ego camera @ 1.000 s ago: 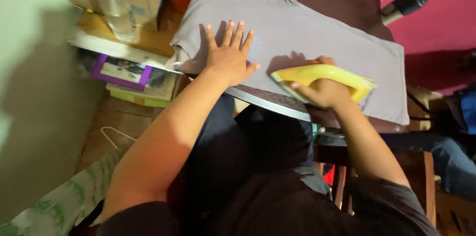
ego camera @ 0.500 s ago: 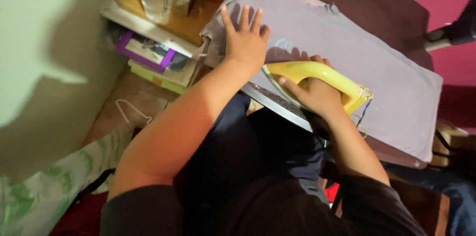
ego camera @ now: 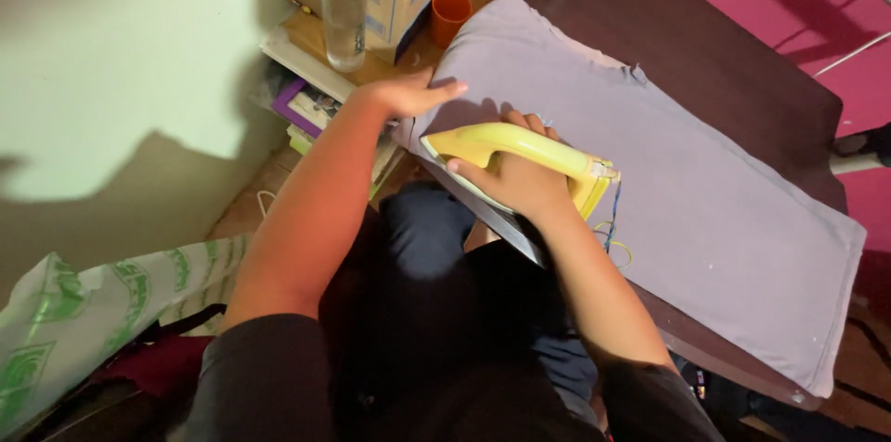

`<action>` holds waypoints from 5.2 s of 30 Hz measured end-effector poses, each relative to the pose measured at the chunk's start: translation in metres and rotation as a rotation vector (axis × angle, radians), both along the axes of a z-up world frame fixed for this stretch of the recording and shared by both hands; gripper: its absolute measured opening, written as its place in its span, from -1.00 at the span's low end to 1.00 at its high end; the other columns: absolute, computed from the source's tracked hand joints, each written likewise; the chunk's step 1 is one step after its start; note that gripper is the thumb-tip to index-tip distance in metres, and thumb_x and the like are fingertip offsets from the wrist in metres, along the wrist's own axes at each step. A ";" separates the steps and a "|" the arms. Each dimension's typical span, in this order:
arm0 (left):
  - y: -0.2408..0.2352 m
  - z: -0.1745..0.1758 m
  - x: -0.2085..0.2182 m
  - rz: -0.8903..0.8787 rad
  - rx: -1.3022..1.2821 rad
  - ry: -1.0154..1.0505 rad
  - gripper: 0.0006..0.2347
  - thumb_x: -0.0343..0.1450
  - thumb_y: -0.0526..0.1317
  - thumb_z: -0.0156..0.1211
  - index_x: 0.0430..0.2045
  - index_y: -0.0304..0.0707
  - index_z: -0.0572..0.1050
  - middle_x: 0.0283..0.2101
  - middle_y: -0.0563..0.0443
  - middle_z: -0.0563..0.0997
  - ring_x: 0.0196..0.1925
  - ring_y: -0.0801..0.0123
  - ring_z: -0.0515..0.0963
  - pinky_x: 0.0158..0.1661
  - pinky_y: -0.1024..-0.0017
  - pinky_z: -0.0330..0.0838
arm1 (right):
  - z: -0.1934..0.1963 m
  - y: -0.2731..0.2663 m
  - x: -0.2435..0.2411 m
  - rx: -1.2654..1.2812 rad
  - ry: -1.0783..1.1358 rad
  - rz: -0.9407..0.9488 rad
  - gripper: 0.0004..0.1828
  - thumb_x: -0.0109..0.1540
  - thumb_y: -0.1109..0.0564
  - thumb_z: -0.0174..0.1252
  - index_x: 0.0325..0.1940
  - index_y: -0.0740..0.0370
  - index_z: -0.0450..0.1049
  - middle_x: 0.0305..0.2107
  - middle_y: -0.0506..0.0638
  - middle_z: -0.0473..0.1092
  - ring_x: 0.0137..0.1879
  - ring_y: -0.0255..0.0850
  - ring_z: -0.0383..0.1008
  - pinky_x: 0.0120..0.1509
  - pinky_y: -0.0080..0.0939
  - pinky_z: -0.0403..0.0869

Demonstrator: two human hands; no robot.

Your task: The person irons a purple garment by hand using a yellow iron on a wooden board, smoothing the fabric and moving the iron over various sections.

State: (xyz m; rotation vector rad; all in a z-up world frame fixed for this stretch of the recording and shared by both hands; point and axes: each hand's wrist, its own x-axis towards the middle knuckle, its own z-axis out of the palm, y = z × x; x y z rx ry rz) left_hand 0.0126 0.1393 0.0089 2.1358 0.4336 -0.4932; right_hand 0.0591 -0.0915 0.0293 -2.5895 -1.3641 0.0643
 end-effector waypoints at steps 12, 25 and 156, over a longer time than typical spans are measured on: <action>0.024 -0.001 -0.013 0.248 -0.561 0.212 0.11 0.10 -0.41 0.61 0.51 0.32 -0.06 0.57 -0.25 -0.11 0.45 -0.33 0.22 0.04 -0.04 0.59 | 0.000 0.003 0.002 -0.056 -0.040 -0.070 -0.07 0.14 -0.65 0.11 0.23 0.14 0.44 -0.10 0.04 0.38 0.14 0.08 0.39 0.08 0.16 0.37; 0.027 -0.011 -0.013 0.177 -0.674 0.138 0.10 0.10 -0.63 0.45 0.52 0.20 -0.05 0.50 -0.46 0.06 0.18 -0.43 0.53 0.09 -0.01 0.58 | -0.012 -0.009 0.005 -0.012 -0.035 0.031 -0.05 0.04 -0.66 0.19 0.16 0.11 0.46 -0.12 0.02 0.40 0.12 0.09 0.40 0.11 0.19 0.37; 0.013 0.008 -0.010 0.011 -0.199 0.177 -0.12 0.33 -0.17 0.26 0.55 0.21 -0.17 0.58 0.10 -0.01 0.52 0.11 0.14 0.16 -0.06 0.37 | 0.064 -0.264 -0.018 0.055 0.102 -0.711 -0.29 0.28 -0.39 0.03 0.18 0.24 0.46 0.04 0.32 0.42 0.22 0.25 0.39 0.39 0.19 0.26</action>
